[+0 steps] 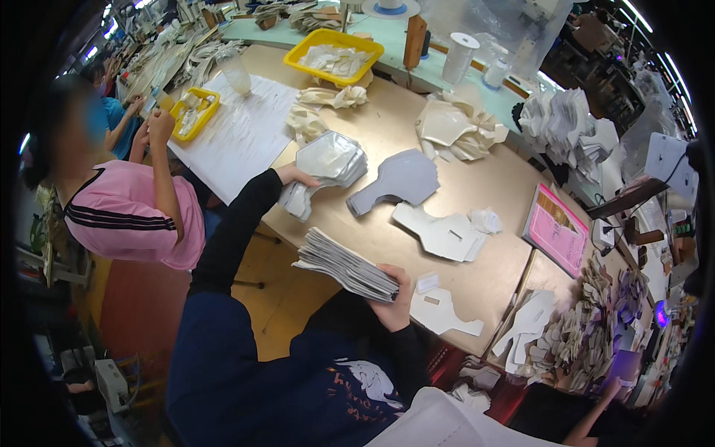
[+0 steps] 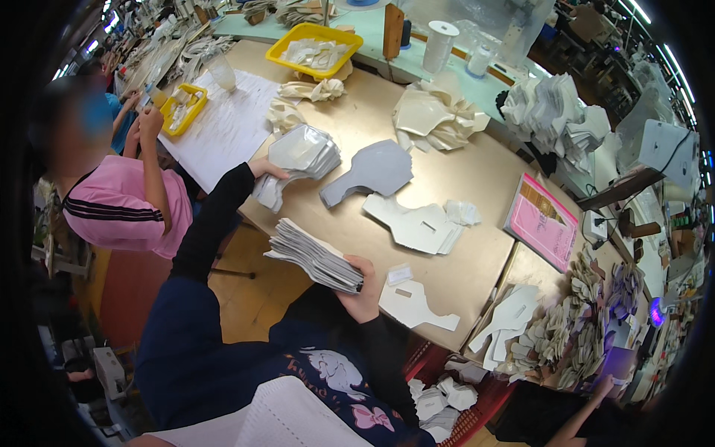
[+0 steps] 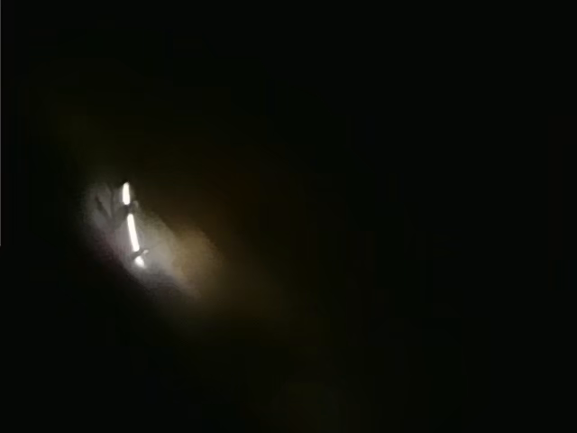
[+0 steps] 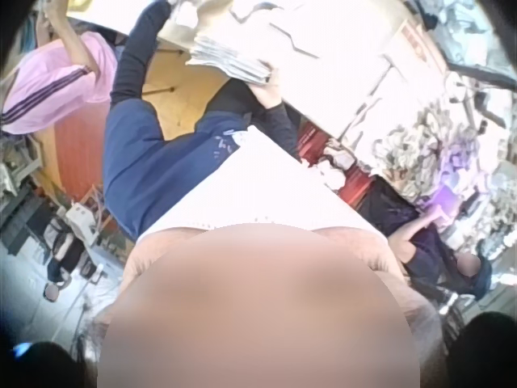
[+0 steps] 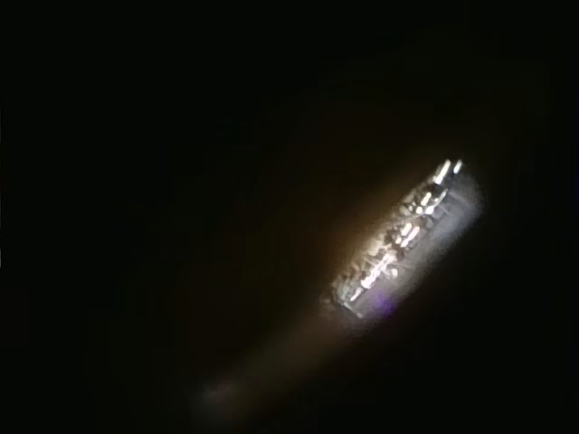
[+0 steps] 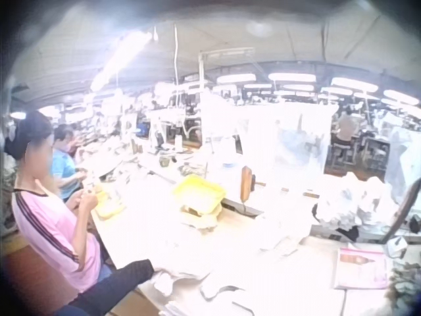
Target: The person walks to a workstation and begins assembling face masks by hand. They pick up white mask blanks and small rectangular inserts, place the inserts into the blanks, and stack the finished units. The person also handles gray fabric pieces and stacks them separately.
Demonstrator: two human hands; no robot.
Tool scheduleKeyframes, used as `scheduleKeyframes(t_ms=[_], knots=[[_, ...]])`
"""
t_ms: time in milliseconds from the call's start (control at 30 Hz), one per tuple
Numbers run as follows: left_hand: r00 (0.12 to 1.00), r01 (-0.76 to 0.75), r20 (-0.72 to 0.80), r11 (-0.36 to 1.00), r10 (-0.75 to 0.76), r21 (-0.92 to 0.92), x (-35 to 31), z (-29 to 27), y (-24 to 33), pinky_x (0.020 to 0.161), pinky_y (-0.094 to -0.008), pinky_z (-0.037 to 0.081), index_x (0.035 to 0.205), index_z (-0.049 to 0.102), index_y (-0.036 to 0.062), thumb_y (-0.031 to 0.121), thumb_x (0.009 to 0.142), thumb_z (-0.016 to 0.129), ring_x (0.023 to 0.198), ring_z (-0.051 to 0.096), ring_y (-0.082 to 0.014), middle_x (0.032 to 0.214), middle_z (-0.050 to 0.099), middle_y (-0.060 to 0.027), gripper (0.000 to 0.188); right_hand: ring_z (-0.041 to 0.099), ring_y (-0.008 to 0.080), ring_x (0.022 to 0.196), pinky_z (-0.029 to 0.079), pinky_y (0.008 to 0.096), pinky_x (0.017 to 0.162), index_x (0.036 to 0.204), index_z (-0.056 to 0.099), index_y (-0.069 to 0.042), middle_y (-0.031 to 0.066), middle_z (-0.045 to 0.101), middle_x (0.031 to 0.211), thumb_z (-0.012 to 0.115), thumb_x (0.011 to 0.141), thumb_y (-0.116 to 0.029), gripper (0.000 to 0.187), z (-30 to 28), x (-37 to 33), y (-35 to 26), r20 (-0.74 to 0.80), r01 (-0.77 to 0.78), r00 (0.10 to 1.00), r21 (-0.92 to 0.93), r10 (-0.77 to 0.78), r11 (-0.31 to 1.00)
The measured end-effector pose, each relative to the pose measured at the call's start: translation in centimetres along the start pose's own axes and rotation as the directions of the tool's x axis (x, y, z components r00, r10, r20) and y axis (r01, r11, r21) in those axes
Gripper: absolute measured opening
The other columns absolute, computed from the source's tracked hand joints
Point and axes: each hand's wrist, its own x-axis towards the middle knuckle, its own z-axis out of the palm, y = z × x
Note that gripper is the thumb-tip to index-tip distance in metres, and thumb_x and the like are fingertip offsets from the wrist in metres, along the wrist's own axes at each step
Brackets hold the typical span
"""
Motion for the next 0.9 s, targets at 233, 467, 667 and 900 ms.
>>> scheduleKeyframes(t_ms=[233, 467, 667, 900], knots=[[0.956, -0.293, 0.074, 0.929, 0.284, 0.225, -6.3, 0.5, -0.4, 0.105, -0.0329, 0.039, 0.145, 0.041, 0.0025, 0.007, 0.066, 0.085, 0.122, 0.05, -0.0189, 0.13, 0.057, -0.0081, 0.09, 0.064, 0.0251, 0.107, 0.051, 0.035, 0.094, 0.12, 0.048, -0.004, 0.0163, 0.064, 0.115, 0.084, 0.067, 0.002, 0.065, -0.3, 0.0, -0.4, 0.03, -0.119, 0.993, 0.053, 0.117, 0.992], [0.972, -0.13, 0.205, 0.989, 0.113, 0.071, -7.4, 2.3, -1.0, 0.103, -0.032, 0.041, 0.141, 0.046, 0.002, 0.007, 0.066, 0.085, 0.117, 0.054, -0.0194, 0.125, 0.061, -0.0081, 0.085, 0.068, 0.0254, 0.102, 0.053, 0.0341, 0.09, 0.114, 0.057, -0.003, 0.0146, 0.068, 0.109, 0.087, 0.064, 0.0, 0.057, -1.2, -0.5, -1.4, 0.056, -0.018, 0.998, 0.064, 0.014, 0.998], [0.929, -0.098, 0.37, 0.955, -0.013, 0.28, -5.1, 7.9, -2.5, 0.102, -0.0316, 0.042, 0.14, 0.046, 0.0005, 0.021, 0.072, 0.086, 0.116, 0.057, -0.0221, 0.122, 0.065, -0.0118, 0.082, 0.066, 0.0198, 0.099, 0.053, 0.0335, 0.089, 0.114, 0.057, 0.0, 0.0108, 0.068, 0.107, 0.089, 0.06, -0.003, 0.063, -2.9, -4.5, -4.9, 0.125, -0.47, 0.881, 0.332, 0.456, 0.818], [0.989, -0.128, 0.063, 0.547, 0.136, 0.827, -7.8, 9.8, -0.7, 0.115, -0.0427, 0.031, 0.155, 0.021, -0.0012, 0.036, 0.073, 0.087, 0.14, 0.037, -0.0389, 0.149, 0.04, -0.0228, 0.112, 0.065, 0.0178, 0.097, 0.052, 0.0327, 0.09, 0.117, 0.054, 0.002, 0.0107, 0.066, 0.106, 0.088, 0.055, 0.001, 0.071, -3.5, -6.5, -6.5, 0.118, -0.569, 0.707, 0.68, 0.697, 0.462]])
